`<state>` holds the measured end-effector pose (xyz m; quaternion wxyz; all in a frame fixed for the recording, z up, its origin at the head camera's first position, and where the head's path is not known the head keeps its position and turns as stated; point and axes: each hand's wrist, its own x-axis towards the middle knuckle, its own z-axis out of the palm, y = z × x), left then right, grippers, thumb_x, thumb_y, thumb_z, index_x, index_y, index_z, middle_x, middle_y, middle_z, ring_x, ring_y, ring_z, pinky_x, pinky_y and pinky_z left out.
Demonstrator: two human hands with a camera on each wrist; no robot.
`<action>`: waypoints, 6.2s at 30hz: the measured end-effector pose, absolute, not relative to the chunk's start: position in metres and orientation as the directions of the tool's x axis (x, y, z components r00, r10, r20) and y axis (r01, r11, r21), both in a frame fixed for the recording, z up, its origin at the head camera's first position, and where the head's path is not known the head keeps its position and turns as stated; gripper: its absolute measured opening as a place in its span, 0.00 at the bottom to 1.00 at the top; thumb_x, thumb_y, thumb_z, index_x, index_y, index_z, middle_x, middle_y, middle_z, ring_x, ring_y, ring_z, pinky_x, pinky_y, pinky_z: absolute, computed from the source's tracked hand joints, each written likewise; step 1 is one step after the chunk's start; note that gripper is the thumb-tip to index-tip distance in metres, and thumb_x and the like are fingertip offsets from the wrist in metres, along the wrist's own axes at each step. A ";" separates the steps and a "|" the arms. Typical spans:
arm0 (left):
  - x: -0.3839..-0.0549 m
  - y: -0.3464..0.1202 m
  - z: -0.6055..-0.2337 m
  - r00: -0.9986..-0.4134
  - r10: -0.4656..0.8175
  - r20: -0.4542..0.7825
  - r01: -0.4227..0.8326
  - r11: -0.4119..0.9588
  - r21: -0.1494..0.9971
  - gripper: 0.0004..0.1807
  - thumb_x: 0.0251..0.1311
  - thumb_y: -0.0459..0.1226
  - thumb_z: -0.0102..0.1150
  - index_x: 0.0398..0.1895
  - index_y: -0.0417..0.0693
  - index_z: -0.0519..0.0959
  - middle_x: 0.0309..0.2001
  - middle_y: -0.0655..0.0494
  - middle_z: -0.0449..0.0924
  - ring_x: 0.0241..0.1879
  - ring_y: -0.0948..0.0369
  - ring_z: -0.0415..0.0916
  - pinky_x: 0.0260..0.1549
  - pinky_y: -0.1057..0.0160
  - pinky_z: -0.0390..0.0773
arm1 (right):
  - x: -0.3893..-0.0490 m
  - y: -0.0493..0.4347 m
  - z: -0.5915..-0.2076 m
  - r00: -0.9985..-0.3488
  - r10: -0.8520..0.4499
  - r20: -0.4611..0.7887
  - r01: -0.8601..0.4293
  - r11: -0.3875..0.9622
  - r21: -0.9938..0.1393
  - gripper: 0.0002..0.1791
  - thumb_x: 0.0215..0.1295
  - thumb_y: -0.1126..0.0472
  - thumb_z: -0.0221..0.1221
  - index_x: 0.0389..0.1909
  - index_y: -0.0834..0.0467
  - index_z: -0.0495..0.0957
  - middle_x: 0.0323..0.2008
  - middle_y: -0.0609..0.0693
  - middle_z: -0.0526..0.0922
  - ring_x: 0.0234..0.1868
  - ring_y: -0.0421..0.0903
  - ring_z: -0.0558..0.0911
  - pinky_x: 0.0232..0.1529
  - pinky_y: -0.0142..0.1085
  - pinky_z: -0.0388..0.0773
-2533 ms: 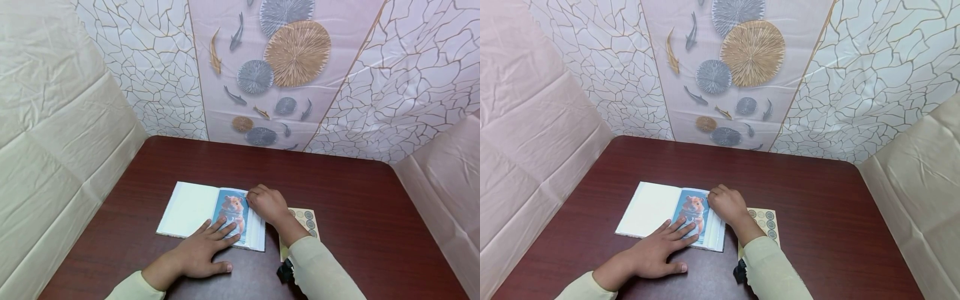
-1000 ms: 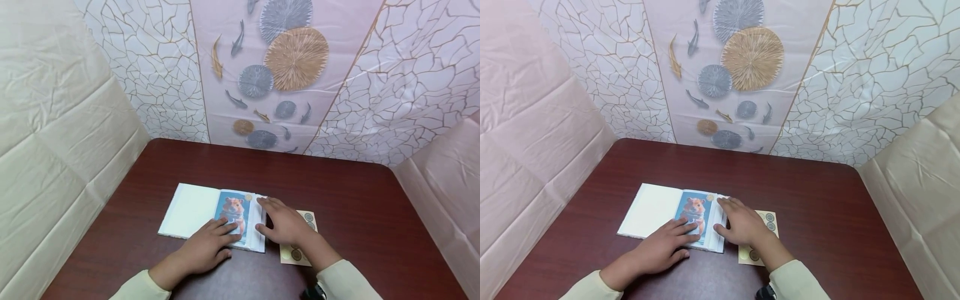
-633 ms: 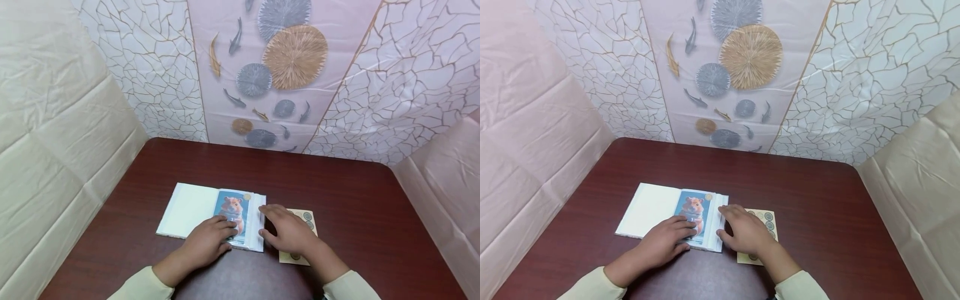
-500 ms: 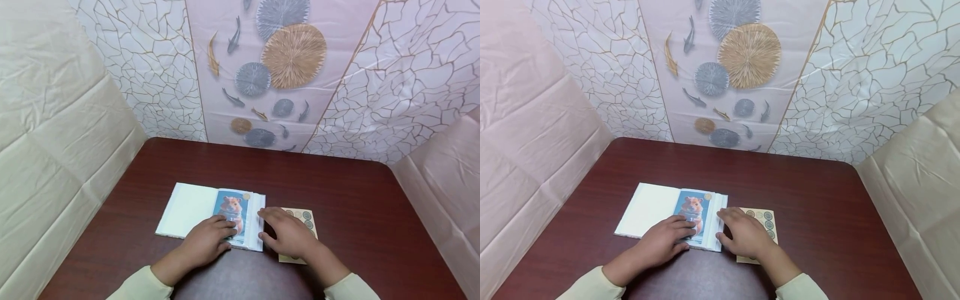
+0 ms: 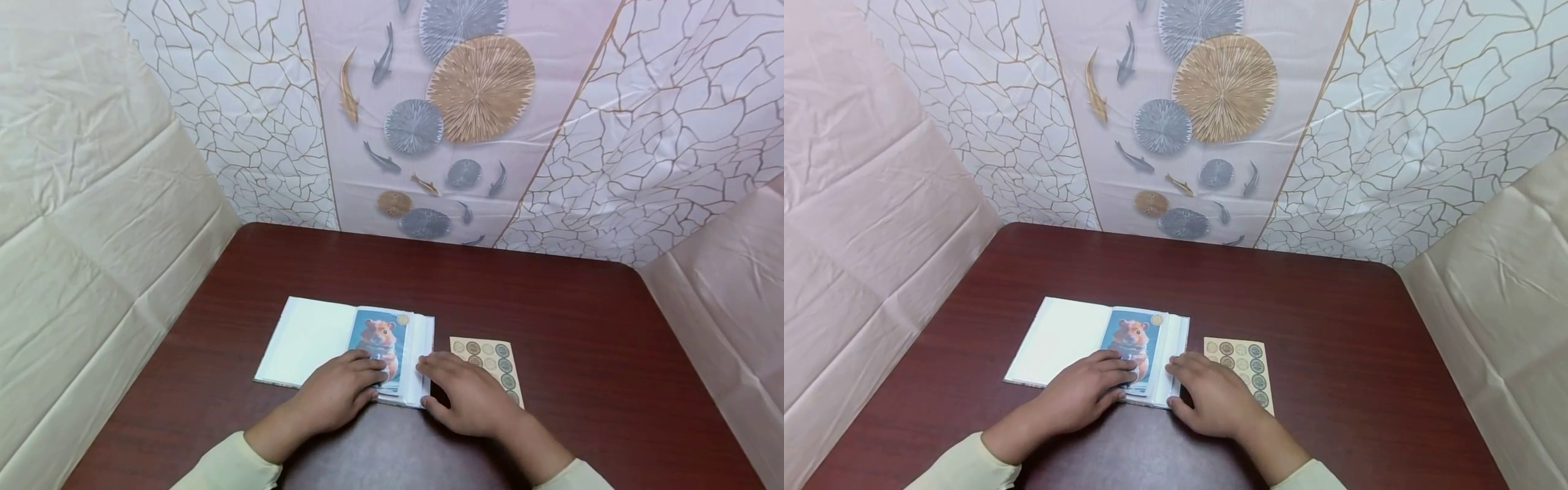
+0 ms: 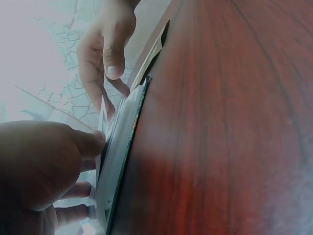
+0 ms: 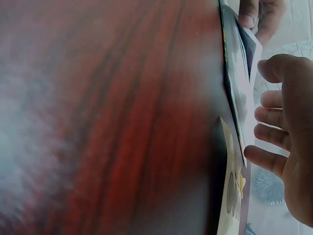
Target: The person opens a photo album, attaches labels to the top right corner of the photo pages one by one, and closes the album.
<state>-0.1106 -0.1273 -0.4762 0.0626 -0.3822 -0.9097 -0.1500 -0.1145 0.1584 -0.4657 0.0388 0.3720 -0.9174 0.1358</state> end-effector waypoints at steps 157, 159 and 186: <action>-0.080 -0.115 -0.459 -0.870 0.273 0.412 0.465 0.732 0.498 0.10 0.55 0.32 0.70 0.41 0.49 0.84 0.44 0.57 0.81 0.46 0.56 0.76 0.47 0.49 0.74 | -0.093 0.170 -0.470 -0.684 -0.714 0.149 -0.729 0.661 -0.179 0.43 0.64 0.41 0.65 0.77 0.53 0.66 0.75 0.52 0.66 0.76 0.51 0.63 0.65 0.55 0.72; -0.079 -0.111 -0.458 -0.868 0.285 0.407 0.476 0.713 0.515 0.10 0.56 0.33 0.70 0.41 0.50 0.84 0.44 0.59 0.81 0.46 0.58 0.76 0.47 0.51 0.75 | -0.093 0.173 -0.468 -0.693 -0.706 0.146 -0.720 0.669 -0.182 0.42 0.63 0.41 0.65 0.76 0.53 0.68 0.75 0.52 0.66 0.76 0.51 0.63 0.65 0.56 0.72; -0.067 -0.070 -0.459 -0.836 0.462 0.295 0.513 0.472 0.717 0.11 0.62 0.31 0.64 0.47 0.51 0.81 0.38 0.60 0.78 0.35 0.71 0.72 0.36 0.74 0.75 | -0.077 0.238 -0.472 -0.766 -0.601 0.226 -0.631 0.771 -0.088 0.39 0.51 0.43 0.74 0.62 0.59 0.80 0.64 0.53 0.79 0.65 0.53 0.77 0.63 0.51 0.73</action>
